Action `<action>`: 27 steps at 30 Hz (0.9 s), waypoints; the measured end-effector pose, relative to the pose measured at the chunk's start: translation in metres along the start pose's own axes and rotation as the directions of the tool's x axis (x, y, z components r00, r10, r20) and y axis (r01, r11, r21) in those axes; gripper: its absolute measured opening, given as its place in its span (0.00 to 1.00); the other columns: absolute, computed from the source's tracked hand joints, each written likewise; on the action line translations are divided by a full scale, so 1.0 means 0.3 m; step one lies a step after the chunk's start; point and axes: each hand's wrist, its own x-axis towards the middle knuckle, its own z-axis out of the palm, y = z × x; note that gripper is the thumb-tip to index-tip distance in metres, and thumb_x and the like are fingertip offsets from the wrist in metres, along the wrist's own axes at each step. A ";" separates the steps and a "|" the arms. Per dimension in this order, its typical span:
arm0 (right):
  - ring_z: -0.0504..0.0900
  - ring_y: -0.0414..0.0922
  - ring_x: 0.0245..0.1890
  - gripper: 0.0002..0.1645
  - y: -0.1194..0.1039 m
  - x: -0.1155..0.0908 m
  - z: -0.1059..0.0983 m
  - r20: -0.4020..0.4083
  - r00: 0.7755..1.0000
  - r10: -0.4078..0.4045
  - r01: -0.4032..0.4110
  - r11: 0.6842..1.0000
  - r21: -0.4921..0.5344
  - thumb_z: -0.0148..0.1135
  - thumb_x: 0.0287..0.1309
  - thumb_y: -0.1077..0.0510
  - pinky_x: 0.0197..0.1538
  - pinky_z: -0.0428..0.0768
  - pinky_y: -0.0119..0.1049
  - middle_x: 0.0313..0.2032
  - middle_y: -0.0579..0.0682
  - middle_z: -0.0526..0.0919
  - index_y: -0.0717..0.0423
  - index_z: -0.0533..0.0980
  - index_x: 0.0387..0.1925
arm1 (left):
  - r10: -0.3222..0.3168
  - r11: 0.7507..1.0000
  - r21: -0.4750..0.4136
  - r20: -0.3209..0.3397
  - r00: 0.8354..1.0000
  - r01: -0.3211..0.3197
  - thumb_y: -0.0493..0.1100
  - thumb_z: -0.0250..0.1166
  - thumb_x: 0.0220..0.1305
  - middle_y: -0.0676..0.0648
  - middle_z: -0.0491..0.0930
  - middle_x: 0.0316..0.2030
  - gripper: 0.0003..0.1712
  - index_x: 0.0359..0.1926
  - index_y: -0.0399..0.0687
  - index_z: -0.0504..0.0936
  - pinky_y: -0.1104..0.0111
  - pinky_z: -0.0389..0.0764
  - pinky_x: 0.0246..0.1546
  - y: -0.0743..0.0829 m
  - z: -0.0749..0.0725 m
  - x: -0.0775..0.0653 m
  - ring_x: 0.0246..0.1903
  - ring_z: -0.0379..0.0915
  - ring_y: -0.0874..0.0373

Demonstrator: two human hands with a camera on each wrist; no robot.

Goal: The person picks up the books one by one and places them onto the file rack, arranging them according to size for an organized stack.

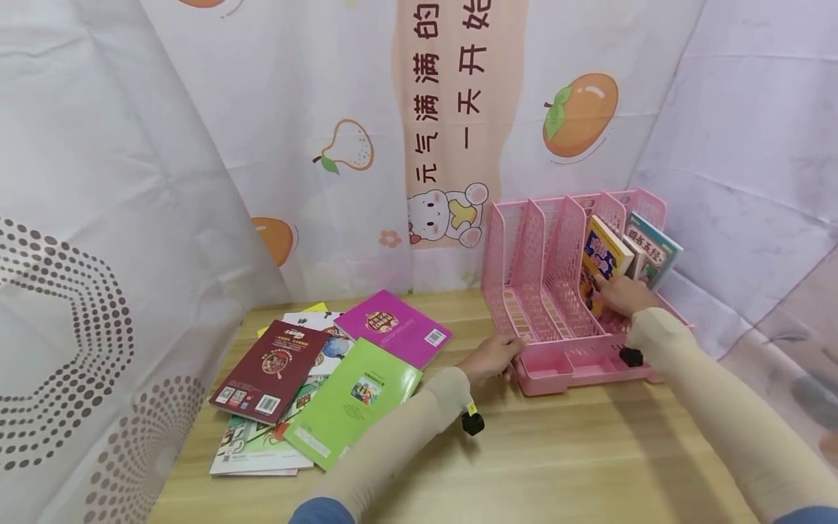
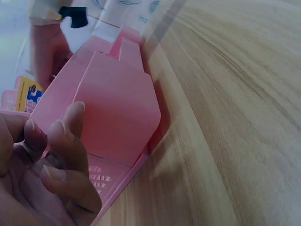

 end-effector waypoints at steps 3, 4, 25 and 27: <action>0.82 0.52 0.23 0.50 -0.030 -0.014 -0.003 -0.038 0.999 -0.029 0.028 0.999 -0.016 0.25 0.77 0.30 0.30 0.76 0.46 0.23 0.59 0.84 0.67 0.79 0.33 | 0.026 0.999 0.028 -0.036 0.999 -0.025 0.48 0.55 0.81 0.45 0.82 0.20 0.21 0.30 0.39 0.76 0.67 0.70 0.17 -0.002 -0.011 -0.001 0.15 0.69 0.55; 0.81 0.53 0.24 0.50 -0.040 -0.019 0.000 -0.056 0.998 -0.032 0.031 0.999 -0.022 0.26 0.76 0.29 0.30 0.77 0.47 0.25 0.60 0.84 0.67 0.78 0.34 | 0.031 0.999 0.042 -0.046 0.998 -0.029 0.49 0.56 0.80 0.45 0.82 0.21 0.22 0.29 0.40 0.76 0.66 0.72 0.19 -0.003 -0.018 -0.001 0.17 0.72 0.51; 0.79 0.55 0.31 0.39 -0.258 -0.092 0.120 -0.216 0.901 -0.377 0.384 0.923 -0.008 0.36 0.80 0.35 0.50 0.74 0.59 0.29 0.56 0.80 0.63 0.79 0.40 | 0.176 0.920 0.388 -0.297 0.939 -0.050 0.57 0.60 0.76 0.52 0.81 0.43 0.17 0.49 0.49 0.83 0.64 0.81 0.40 -0.029 -0.309 -0.090 0.38 0.78 0.59; 0.81 0.57 0.36 0.38 -0.287 -0.102 0.134 -0.224 0.893 -0.390 0.397 0.918 -0.014 0.37 0.80 0.34 0.59 0.67 0.64 0.32 0.56 0.82 0.61 0.80 0.41 | 0.184 0.917 0.396 -0.297 0.937 -0.054 0.55 0.60 0.76 0.50 0.82 0.44 0.17 0.50 0.48 0.83 0.63 0.82 0.41 -0.021 -0.331 -0.104 0.40 0.79 0.58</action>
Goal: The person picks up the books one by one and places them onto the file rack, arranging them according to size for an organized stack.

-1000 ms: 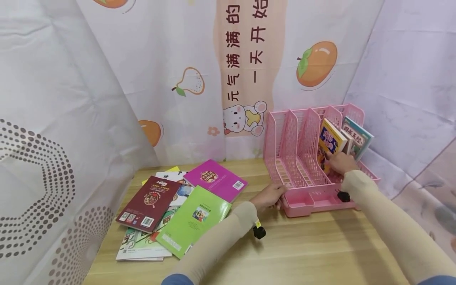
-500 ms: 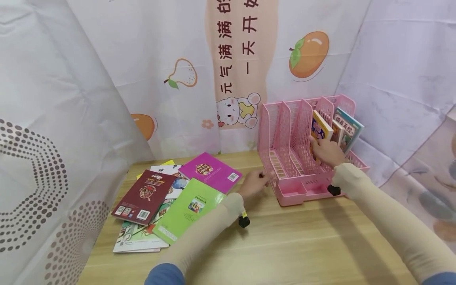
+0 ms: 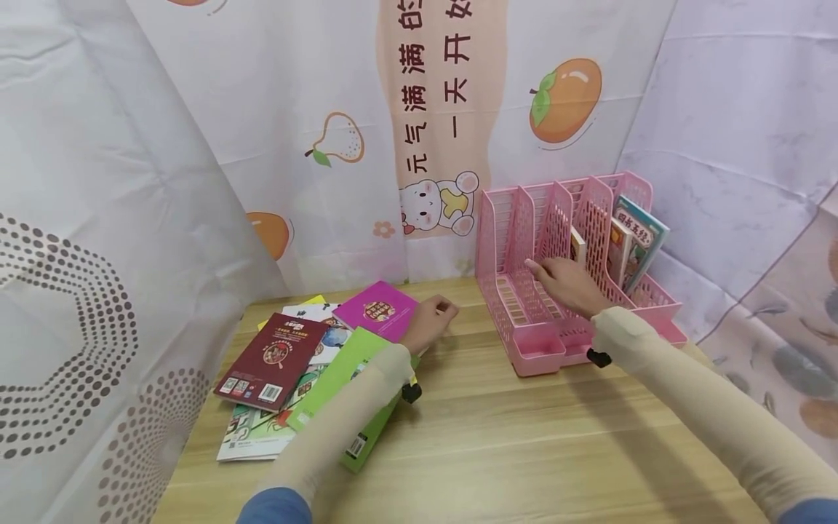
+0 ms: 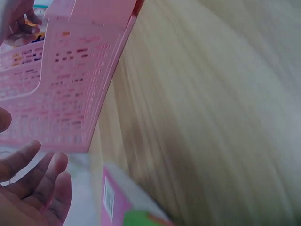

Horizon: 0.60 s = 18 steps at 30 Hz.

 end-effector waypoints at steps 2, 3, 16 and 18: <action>0.82 0.57 0.41 0.37 -0.026 0.002 0.013 0.013 1.000 -0.021 0.021 1.000 0.003 0.38 0.79 0.33 0.62 0.66 0.65 0.36 0.55 0.83 0.59 0.80 0.44 | 0.008 1.000 0.025 0.004 1.000 -0.008 0.55 0.60 0.76 0.49 0.82 0.46 0.18 0.51 0.47 0.83 0.62 0.82 0.43 -0.004 -0.021 -0.004 0.43 0.79 0.56; 0.81 0.58 0.43 0.37 -0.037 0.004 0.019 0.026 0.999 -0.030 0.030 1.000 0.003 0.38 0.79 0.33 0.63 0.65 0.65 0.37 0.56 0.83 0.59 0.80 0.45 | 0.015 0.999 0.042 0.010 1.000 -0.016 0.54 0.60 0.76 0.47 0.83 0.48 0.18 0.52 0.46 0.83 0.61 0.82 0.45 -0.008 -0.030 -0.005 0.45 0.79 0.55; 0.70 0.63 0.65 0.25 -0.167 0.020 0.136 0.154 0.968 -0.197 0.210 0.975 -0.074 0.52 0.77 0.40 0.68 0.61 0.66 0.61 0.62 0.77 0.54 0.79 0.55 | -0.004 0.988 0.154 0.002 1.000 0.004 0.51 0.61 0.76 0.45 0.81 0.53 0.19 0.58 0.43 0.80 0.55 0.80 0.55 -0.093 -0.133 -0.064 0.52 0.77 0.51; 0.70 0.62 0.65 0.26 -0.200 0.029 0.153 0.158 0.967 -0.200 0.212 0.975 -0.063 0.52 0.77 0.39 0.68 0.61 0.65 0.61 0.61 0.77 0.55 0.78 0.56 | -0.003 0.985 0.171 -0.010 1.000 0.005 0.51 0.61 0.76 0.45 0.80 0.54 0.20 0.58 0.43 0.80 0.55 0.79 0.55 -0.104 -0.151 -0.078 0.52 0.77 0.51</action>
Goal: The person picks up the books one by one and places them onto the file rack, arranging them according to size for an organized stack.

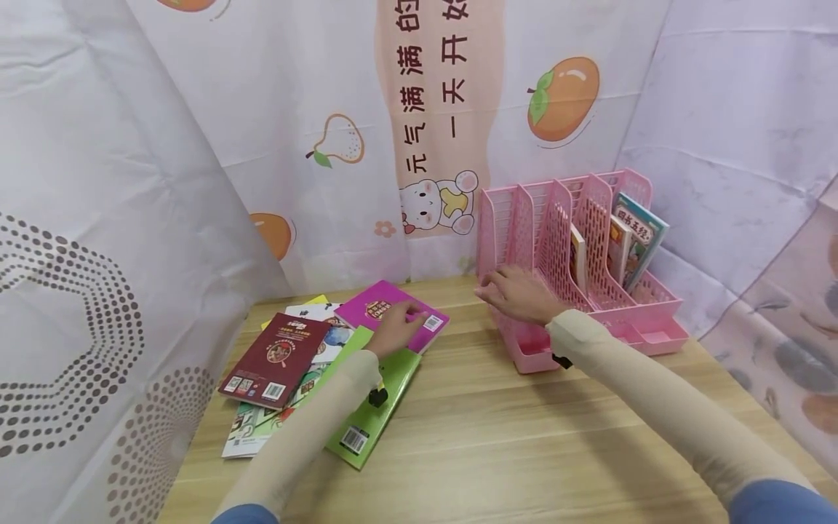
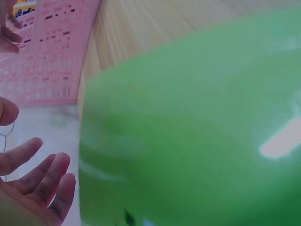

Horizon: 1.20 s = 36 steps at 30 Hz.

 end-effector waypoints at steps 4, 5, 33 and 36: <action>0.70 0.61 0.64 0.32 -0.055 0.041 0.033 0.019 0.999 -0.027 0.027 1.000 -0.010 0.51 0.75 0.34 0.68 0.63 0.63 0.61 0.61 0.77 0.56 0.77 0.59 | -0.008 1.000 0.017 0.003 1.000 0.008 0.55 0.60 0.76 0.46 0.80 0.55 0.23 0.59 0.44 0.80 0.56 0.79 0.55 -0.034 -0.040 -0.023 0.53 0.77 0.52; 0.70 0.61 0.64 0.33 -0.067 0.049 0.041 0.027 0.999 -0.034 0.034 0.999 -0.010 0.51 0.75 0.34 0.68 0.64 0.63 0.61 0.61 0.77 0.57 0.76 0.59 | -0.012 1.000 0.016 0.003 1.000 0.012 0.56 0.60 0.76 0.46 0.80 0.55 0.24 0.60 0.44 0.80 0.56 0.79 0.55 -0.042 -0.049 -0.028 0.53 0.77 0.52; 0.64 0.63 0.70 0.32 -0.177 0.102 0.224 0.158 0.980 -0.118 0.128 0.990 -0.053 0.59 0.71 0.38 0.72 0.55 0.66 0.67 0.61 0.72 0.55 0.74 0.64 | -0.094 0.990 0.091 -0.130 0.987 0.106 0.48 0.63 0.74 0.47 0.81 0.46 0.11 0.48 0.46 0.83 0.55 0.79 0.52 -0.199 -0.268 -0.183 0.45 0.77 0.52; 0.65 0.63 0.69 0.32 -0.182 0.100 0.238 0.158 0.979 -0.128 0.140 0.988 -0.066 0.60 0.70 0.37 0.72 0.57 0.65 0.66 0.61 0.73 0.54 0.75 0.64 | -0.115 0.987 0.094 -0.130 0.985 0.127 0.45 0.64 0.73 0.45 0.80 0.47 0.11 0.48 0.44 0.83 0.53 0.78 0.55 -0.210 -0.285 -0.210 0.49 0.77 0.50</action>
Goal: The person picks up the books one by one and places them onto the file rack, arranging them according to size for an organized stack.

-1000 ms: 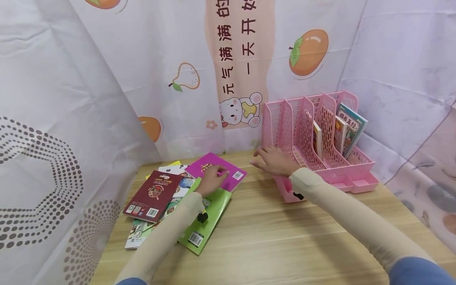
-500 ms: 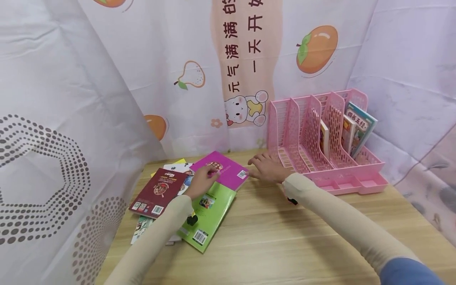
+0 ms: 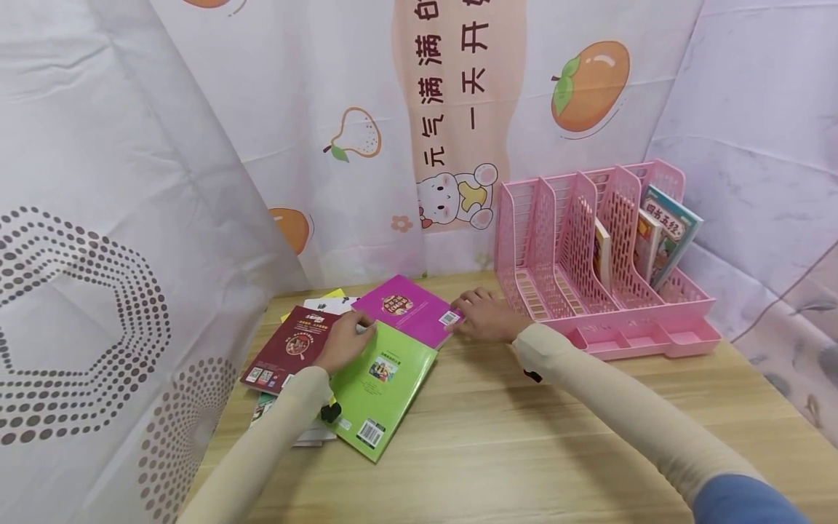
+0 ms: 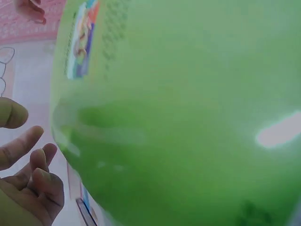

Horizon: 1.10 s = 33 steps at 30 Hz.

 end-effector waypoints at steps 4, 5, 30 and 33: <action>0.67 0.62 0.67 0.32 -0.006 -0.004 0.004 0.004 1.000 -0.031 0.031 0.999 0.011 0.63 0.69 0.39 0.71 0.58 0.65 0.64 0.61 0.75 0.55 0.75 0.63 | -0.006 1.000 0.016 0.024 1.000 0.006 0.43 0.66 0.72 0.46 0.81 0.45 0.09 0.48 0.44 0.83 0.56 0.80 0.50 -0.028 -0.016 -0.022 0.45 0.78 0.52; 0.67 0.62 0.67 0.32 -0.009 -0.005 0.004 0.008 0.999 -0.041 0.041 0.999 0.011 0.64 0.68 0.40 0.71 0.58 0.65 0.64 0.61 0.75 0.56 0.75 0.63 | -0.010 1.000 0.018 0.037 0.999 0.009 0.43 0.66 0.72 0.46 0.81 0.44 0.10 0.49 0.44 0.82 0.57 0.81 0.48 -0.035 -0.019 -0.026 0.44 0.78 0.53; 0.67 0.52 0.73 0.32 -0.183 0.007 0.137 0.173 0.861 -0.478 0.502 0.747 -0.436 0.56 0.74 0.58 0.72 0.65 0.55 0.75 0.47 0.67 0.48 0.65 0.76 | -0.072 0.997 0.025 0.160 0.984 0.069 0.45 0.66 0.74 0.48 0.79 0.38 0.12 0.52 0.45 0.79 0.61 0.79 0.40 -0.087 -0.015 -0.068 0.37 0.76 0.56; 0.72 0.52 0.68 0.26 -0.174 0.009 0.138 0.068 0.867 -0.494 0.485 0.803 -0.348 0.57 0.73 0.60 0.70 0.69 0.52 0.68 0.48 0.75 0.50 0.72 0.71 | -0.088 0.996 0.031 0.211 0.974 0.083 0.45 0.66 0.73 0.48 0.79 0.38 0.14 0.55 0.46 0.79 0.62 0.78 0.39 -0.092 -0.036 -0.072 0.36 0.75 0.55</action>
